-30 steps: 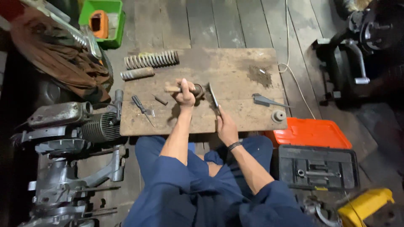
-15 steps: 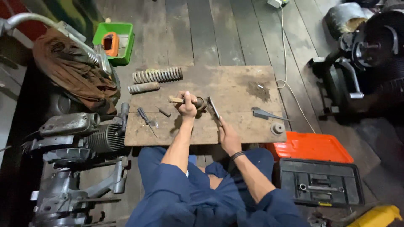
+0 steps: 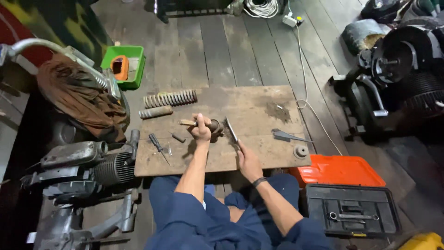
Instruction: Repairing and cleaning small motorcycle engine components using a wire brush, pliers, and a screwdriver on a floor-level workbench.
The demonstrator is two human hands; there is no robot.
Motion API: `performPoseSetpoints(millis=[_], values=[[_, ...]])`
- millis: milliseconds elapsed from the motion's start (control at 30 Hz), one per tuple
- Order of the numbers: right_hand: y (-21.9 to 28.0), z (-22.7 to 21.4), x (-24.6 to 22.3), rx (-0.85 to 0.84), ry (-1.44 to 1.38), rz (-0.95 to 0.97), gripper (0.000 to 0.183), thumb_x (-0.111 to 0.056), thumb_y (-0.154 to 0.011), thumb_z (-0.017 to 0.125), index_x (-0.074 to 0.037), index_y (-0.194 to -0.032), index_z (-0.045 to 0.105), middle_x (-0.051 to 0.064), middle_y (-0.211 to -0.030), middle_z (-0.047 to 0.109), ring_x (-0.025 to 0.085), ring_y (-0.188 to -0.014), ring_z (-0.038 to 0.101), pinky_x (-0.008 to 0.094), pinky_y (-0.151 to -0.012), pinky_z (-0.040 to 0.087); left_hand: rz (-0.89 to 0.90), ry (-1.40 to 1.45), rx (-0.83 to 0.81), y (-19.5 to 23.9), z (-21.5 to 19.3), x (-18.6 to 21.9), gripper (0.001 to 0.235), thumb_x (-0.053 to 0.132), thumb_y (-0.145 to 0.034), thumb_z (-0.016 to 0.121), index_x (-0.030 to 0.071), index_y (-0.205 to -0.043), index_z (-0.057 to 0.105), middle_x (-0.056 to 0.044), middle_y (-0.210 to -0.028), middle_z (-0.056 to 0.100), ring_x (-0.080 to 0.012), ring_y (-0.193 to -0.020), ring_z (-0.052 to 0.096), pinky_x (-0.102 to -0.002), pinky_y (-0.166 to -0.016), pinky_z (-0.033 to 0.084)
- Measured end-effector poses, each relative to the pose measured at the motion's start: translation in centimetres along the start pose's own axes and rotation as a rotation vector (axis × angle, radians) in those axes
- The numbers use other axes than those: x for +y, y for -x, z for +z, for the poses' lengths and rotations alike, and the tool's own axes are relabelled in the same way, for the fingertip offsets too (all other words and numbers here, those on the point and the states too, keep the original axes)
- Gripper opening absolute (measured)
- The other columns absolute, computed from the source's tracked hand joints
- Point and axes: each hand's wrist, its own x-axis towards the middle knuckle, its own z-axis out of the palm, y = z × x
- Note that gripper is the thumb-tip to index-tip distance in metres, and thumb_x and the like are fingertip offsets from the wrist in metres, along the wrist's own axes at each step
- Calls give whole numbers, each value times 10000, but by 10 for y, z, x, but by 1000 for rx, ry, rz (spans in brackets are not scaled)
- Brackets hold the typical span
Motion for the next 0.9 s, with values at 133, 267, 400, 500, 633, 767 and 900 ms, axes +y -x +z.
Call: performPoseSetpoints(millis=[133,267,400,500,633,767,900], values=[[-29,-15,-12,-50,-60,29,498,-232,-1036,486,-253,-1532,516,102,-1160,727,287,-1069,710,378,-907,577,-39,10,22,7,12,15,444,114,-1018,524,120,-576,489,0,-446,503,-123,-434,553,-237,-582,501],[-78,20,-23,103,13,-123,494,-188,-1023,525,-199,-1517,524,144,-1074,720,315,-1000,708,411,-848,582,20,-40,-21,-2,23,57,359,72,-992,538,99,-637,489,-18,-443,501,-129,-429,564,-232,-546,492],[-62,25,-30,55,-94,-104,464,-193,-1032,523,-158,-1494,549,164,-1173,722,339,-1072,698,425,-913,569,35,-55,-22,-2,21,55,383,74,-994,551,93,-614,504,-28,-441,520,-139,-423,575,-239,-559,505],[-28,5,-10,9,-52,-19,478,-227,-1032,518,-203,-1510,530,121,-1242,711,294,-1127,688,401,-969,555,38,-15,2,0,17,35,471,71,-1014,541,123,-550,477,-21,-430,501,-140,-416,561,-231,-568,501],[-19,-14,-15,-14,-26,29,428,-247,-1030,541,-173,-1450,591,141,-1219,722,310,-1119,693,406,-962,559,36,-7,2,-9,21,30,449,90,-1010,554,117,-565,492,-24,-434,500,-134,-410,547,-242,-534,491],[-55,-11,-28,37,-61,4,432,-185,-1039,527,-133,-1466,560,195,-1197,712,362,-1117,683,466,-954,548,51,-33,-20,9,23,43,424,96,-996,574,103,-580,496,-32,-437,516,-145,-417,566,-249,-537,499],[-60,-2,-49,17,-145,10,471,-227,-1053,486,-198,-1523,511,170,-1255,701,352,-1163,664,451,-986,542,63,-44,-31,5,23,52,390,80,-990,574,95,-606,509,-24,-438,519,-139,-423,572,-245,-543,501]])
